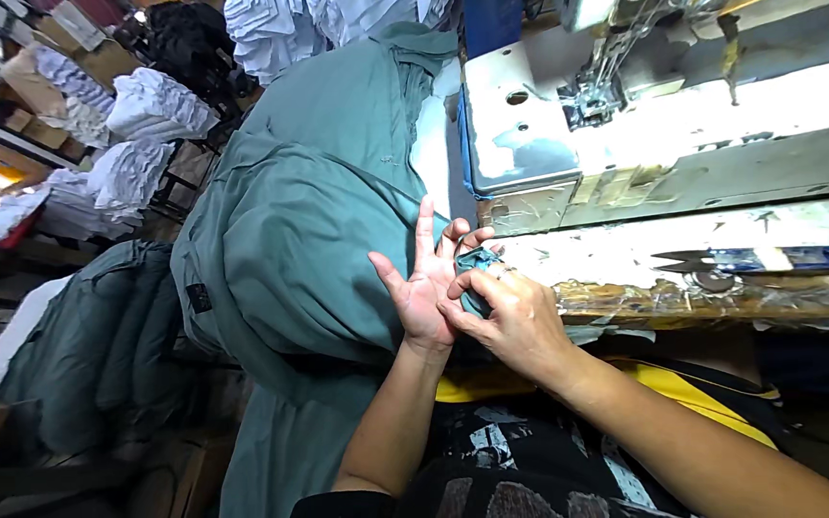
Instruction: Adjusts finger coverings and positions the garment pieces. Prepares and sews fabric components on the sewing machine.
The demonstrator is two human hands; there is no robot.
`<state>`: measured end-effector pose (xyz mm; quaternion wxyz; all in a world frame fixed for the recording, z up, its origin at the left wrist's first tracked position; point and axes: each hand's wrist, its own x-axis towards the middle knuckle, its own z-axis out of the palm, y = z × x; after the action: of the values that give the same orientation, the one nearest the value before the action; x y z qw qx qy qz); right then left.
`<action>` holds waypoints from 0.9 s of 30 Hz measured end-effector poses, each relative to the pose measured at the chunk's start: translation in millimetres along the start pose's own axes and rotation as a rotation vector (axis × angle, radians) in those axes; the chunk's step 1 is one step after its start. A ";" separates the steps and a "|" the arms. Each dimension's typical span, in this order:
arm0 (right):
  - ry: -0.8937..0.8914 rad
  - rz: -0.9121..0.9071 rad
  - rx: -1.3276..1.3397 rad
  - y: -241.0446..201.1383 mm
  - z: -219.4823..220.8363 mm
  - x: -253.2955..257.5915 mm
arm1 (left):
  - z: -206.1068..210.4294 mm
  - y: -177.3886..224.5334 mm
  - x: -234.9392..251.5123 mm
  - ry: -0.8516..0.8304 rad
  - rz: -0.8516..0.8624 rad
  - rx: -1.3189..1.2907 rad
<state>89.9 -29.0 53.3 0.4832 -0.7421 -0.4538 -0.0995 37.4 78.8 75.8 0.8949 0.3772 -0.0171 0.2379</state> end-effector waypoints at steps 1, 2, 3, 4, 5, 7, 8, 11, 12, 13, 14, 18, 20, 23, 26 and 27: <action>0.001 -0.002 -0.003 -0.5 0.0 -0.1 | 0.0 0.0 -0.2 -0.001 0.001 0.004; 0.003 -0.005 -0.009 -0.7 0.3 -0.2 | 0.0 0.0 -0.2 -0.004 0.001 0.005; 0.005 -0.007 -0.014 -0.9 0.5 -0.4 | 0.0 -0.1 -0.1 -0.006 0.000 0.001; 0.006 -0.008 -0.017 -1.0 0.7 -0.5 | 0.2 -0.1 0.1 -0.009 -0.002 -0.001; 0.007 -0.008 -0.018 -1.0 0.9 -0.6 | 0.3 -0.1 0.3 -0.009 -0.003 -0.005; 0.013 -0.010 -0.021 -0.8 1.7 -1.0 | 0.5 0.0 0.6 -0.011 -0.001 -0.004; 0.021 -0.014 -0.024 -0.6 2.1 -1.1 | 0.7 0.1 0.7 -0.009 -0.003 -0.003; 0.039 -0.028 -0.029 -0.2 2.9 -0.7 | -0.6 0.1 1.2 0.004 -0.020 -0.005; 0.039 -0.025 -0.028 -0.3 3.0 -0.7 | -0.8 0.2 1.1 0.008 -0.025 -0.013; 0.036 -0.020 -0.027 -0.4 2.9 -0.5 | -0.5 0.3 1.1 0.018 -0.029 -0.025; 0.030 -0.014 -0.021 -0.4 2.7 -0.4 | -0.5 0.4 1.2 0.022 -0.036 -0.039; 0.015 -0.006 -0.008 -0.6 1.6 0.5 | 0.4 0.4 1.8 0.040 -0.062 -0.109; 0.011 -0.008 -0.013 -0.7 1.3 0.7 | 0.1 0.5 2.0 0.051 -0.070 -0.117; 0.014 -0.009 -0.015 -0.6 1.2 0.6 | -0.7 0.2 2.5 0.043 -0.071 -0.125; 0.026 -0.006 -0.009 -0.7 1.4 -0.3 | -2.2 -0.4 2.6 0.019 -0.074 -0.138; 0.031 -0.008 -0.004 -0.5 1.8 -0.7 | -2.7 -0.6 2.3 0.010 -0.072 -0.145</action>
<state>88.7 -27.9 52.3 0.4884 -0.7394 -0.4493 -0.1136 39.3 81.2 74.0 0.9279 0.3105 -0.0161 0.2058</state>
